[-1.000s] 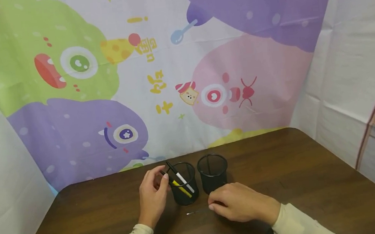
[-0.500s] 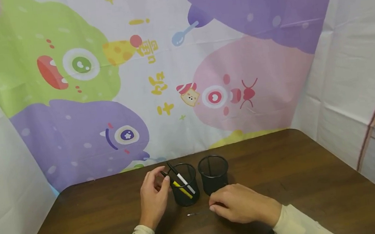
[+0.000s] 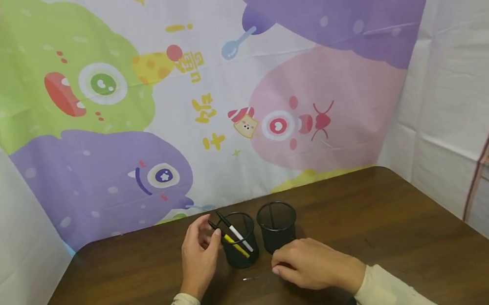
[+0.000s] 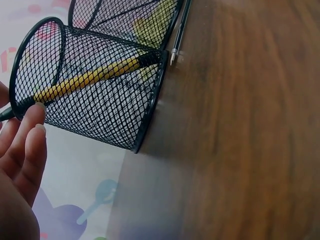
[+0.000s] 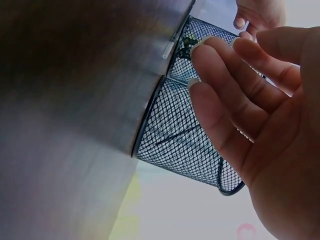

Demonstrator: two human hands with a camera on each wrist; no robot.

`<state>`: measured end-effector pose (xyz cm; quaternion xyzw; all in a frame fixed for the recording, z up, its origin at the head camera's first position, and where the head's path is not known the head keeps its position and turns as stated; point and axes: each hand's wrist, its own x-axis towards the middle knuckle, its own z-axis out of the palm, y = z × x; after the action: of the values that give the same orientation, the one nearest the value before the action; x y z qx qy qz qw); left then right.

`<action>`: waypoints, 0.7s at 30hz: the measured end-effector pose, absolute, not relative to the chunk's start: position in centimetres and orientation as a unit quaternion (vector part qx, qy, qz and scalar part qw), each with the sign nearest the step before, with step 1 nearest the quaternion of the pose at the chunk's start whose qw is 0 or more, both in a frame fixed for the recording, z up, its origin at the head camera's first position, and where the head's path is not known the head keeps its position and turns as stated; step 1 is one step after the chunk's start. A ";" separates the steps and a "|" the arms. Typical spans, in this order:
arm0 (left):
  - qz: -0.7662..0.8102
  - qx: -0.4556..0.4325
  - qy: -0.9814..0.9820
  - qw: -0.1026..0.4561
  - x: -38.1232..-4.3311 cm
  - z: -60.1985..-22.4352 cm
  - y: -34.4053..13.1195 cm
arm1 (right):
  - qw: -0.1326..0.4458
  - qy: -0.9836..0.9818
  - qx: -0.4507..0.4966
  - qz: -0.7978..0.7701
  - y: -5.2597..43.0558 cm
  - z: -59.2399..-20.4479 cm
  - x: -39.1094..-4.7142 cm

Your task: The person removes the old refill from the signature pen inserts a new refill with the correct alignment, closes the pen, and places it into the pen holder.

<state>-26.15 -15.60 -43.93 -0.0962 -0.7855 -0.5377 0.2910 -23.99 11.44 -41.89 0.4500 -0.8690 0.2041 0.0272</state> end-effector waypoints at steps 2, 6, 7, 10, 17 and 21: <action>-0.538 -0.090 -0.786 0.290 -25.9 -43.5 -15.4 | 0.027 -0.870 0.448 0.204 11.5 -41.8 -24.0; -0.537 -0.087 -0.787 0.290 -24.8 -42.1 -14.9 | 0.034 -0.873 0.444 0.198 11.5 -41.8 -24.1; -0.537 -0.087 -0.787 0.290 -24.5 -41.8 -14.8 | 0.037 -0.873 0.444 0.197 11.6 -41.8 -24.2; -0.538 -0.084 -0.788 0.288 -24.4 -41.6 -14.9 | 0.036 -0.875 0.440 0.198 11.7 -41.6 -24.4; -0.536 -0.077 -0.788 0.294 -26.1 -43.8 -16.1 | 0.026 -0.880 0.431 0.199 12.0 -41.3 -24.8; -0.527 -0.073 -0.795 0.292 -26.2 -44.1 -16.6 | 0.015 -0.884 0.422 0.199 12.2 -41.3 -24.9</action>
<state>-26.24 -16.60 -44.09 -0.0733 -0.7948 -0.5272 0.2916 -24.90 12.19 -41.26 0.4220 -0.8843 0.1991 0.0151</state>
